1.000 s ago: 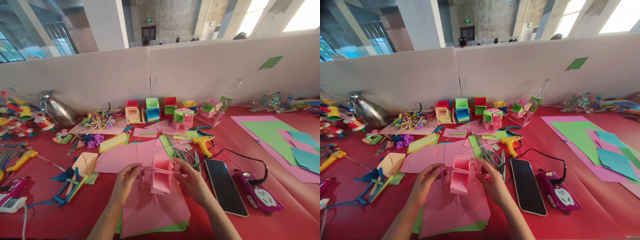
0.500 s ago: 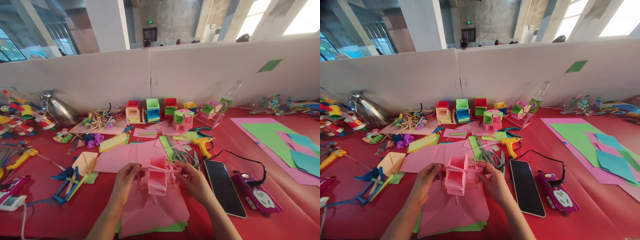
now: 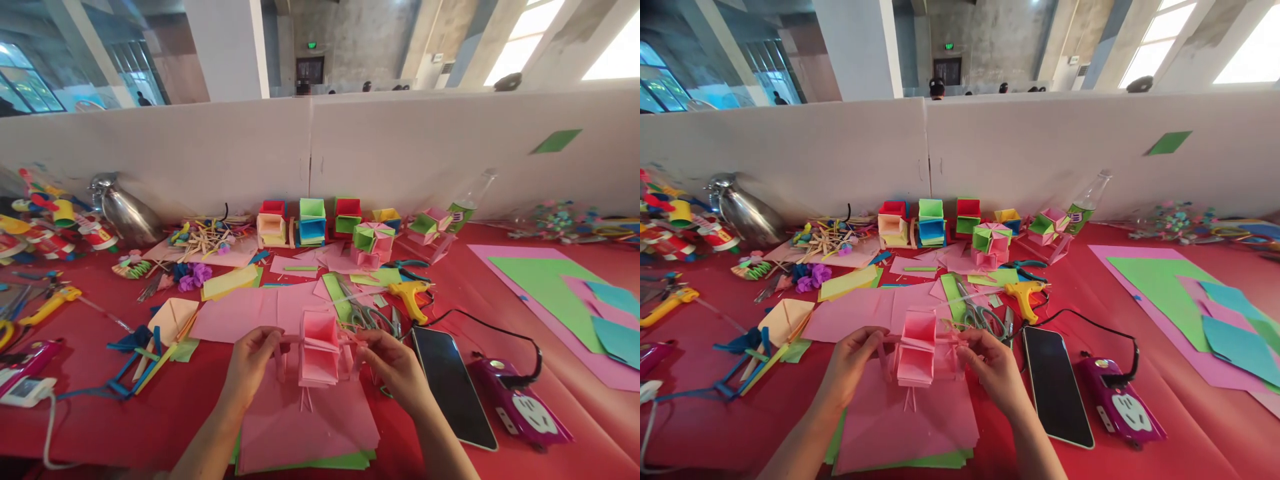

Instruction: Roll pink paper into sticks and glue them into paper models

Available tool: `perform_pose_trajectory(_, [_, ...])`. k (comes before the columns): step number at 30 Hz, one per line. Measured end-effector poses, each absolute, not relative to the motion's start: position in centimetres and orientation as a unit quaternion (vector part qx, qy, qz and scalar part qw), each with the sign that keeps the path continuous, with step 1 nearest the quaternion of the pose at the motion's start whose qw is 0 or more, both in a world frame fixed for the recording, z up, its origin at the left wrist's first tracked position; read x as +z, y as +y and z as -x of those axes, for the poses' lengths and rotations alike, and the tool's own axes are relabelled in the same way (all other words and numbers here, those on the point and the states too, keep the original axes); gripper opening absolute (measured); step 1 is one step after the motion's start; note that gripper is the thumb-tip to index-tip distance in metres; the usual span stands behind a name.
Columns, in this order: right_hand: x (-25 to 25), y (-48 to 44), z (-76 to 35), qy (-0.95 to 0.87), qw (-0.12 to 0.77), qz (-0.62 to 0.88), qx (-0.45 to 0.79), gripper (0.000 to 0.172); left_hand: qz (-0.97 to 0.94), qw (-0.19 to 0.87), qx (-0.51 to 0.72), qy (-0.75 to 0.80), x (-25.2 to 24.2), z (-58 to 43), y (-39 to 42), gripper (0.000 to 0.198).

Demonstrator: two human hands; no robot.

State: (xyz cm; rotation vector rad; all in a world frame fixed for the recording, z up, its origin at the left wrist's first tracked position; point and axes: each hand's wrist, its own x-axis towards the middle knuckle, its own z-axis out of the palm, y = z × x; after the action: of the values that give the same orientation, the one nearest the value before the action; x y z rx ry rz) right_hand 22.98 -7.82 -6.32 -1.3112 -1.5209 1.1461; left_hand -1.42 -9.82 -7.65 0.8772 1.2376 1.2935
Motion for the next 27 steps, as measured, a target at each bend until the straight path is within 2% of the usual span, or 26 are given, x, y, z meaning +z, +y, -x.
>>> perform_pose_trajectory(15, [-5.0, -7.8, -23.0, -0.588, 0.394, 0.509, 0.490, 0.037, -0.358, 0.565, 0.540, 0.511, -7.9, 1.5, -9.8, 0.027])
perform_pose_trajectory(23, [-5.9, -8.3, -22.2, -0.483, 0.409, 0.542, 0.553, 0.045, -0.385, 0.567, 0.512, 0.518, -7.1, 1.5, -10.0, 0.036])
perform_pose_trajectory(27, [-5.9, -8.3, -22.0, -0.455, 0.418, 0.547, 0.565, 0.044, -0.417, 0.556, 0.488, 0.527, -6.5, 2.1, -9.7, 0.039])
